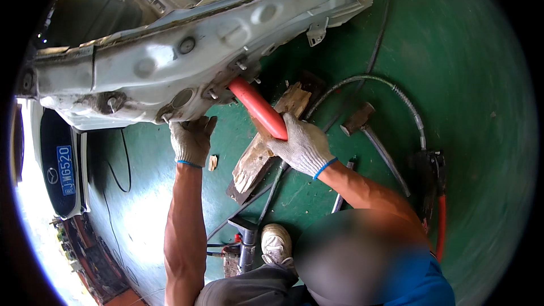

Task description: The person uses a pneumatic dent puller and a hammer to straighten a dent on a white car bumper. They repeatedly reposition a wooden block and a rubber mat under the puller to apply force to different spots on the damaged area.

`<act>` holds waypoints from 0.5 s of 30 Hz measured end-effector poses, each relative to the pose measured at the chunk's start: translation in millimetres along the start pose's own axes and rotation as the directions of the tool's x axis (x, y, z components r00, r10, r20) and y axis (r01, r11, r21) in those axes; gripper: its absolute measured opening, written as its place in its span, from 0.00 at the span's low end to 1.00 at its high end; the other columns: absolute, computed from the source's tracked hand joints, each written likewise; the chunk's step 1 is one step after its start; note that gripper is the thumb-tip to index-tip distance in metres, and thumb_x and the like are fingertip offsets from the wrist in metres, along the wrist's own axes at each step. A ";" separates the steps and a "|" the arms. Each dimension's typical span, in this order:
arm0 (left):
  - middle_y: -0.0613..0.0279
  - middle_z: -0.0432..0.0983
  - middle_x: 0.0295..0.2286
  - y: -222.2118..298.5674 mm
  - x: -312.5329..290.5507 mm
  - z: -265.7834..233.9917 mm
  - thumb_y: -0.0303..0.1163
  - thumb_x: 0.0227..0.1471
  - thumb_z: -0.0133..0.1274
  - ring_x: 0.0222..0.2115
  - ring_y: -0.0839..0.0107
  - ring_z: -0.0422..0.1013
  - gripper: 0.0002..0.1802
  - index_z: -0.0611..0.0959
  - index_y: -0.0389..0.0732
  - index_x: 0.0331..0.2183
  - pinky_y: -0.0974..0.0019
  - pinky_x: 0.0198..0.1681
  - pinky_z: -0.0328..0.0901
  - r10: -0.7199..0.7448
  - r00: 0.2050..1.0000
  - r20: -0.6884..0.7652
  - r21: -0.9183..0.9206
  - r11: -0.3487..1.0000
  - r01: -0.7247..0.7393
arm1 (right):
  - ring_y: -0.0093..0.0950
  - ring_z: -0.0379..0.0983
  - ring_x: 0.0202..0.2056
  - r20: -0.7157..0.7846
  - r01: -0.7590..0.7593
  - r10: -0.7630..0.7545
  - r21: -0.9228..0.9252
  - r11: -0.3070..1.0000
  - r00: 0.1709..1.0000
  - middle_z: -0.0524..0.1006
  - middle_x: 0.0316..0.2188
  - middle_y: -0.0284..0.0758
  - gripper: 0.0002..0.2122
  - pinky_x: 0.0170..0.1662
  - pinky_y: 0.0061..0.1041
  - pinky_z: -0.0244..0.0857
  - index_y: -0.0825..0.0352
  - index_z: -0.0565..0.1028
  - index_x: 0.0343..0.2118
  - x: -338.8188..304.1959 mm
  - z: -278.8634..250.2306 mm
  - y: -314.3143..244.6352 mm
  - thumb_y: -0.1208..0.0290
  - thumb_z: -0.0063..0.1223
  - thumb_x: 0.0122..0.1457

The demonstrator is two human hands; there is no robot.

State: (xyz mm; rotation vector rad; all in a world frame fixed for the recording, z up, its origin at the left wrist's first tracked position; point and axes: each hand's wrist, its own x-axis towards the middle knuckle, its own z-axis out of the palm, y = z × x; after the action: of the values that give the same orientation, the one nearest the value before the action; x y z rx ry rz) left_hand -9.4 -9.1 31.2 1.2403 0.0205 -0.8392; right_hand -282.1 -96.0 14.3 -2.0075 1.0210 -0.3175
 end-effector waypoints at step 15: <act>0.59 0.79 0.37 -3.3 4.7 -7.8 0.55 0.69 0.40 0.32 0.63 0.75 0.24 0.77 0.47 0.50 0.44 0.47 0.72 -0.010 1.000 0.008 -0.071 0.997 0.010 | 0.52 0.80 0.42 0.026 -0.053 0.048 0.270 0.961 0.999 0.82 0.38 0.51 0.26 0.44 0.44 0.74 0.68 0.74 0.48 -35.5 4.4 23.4 0.55 0.68 0.52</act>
State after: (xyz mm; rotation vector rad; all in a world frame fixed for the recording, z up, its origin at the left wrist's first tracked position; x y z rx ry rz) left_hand -4.7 -5.5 23.5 1.1714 0.0499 -0.8452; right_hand -315.1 -73.9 -1.7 -1.7325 0.9600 -0.3880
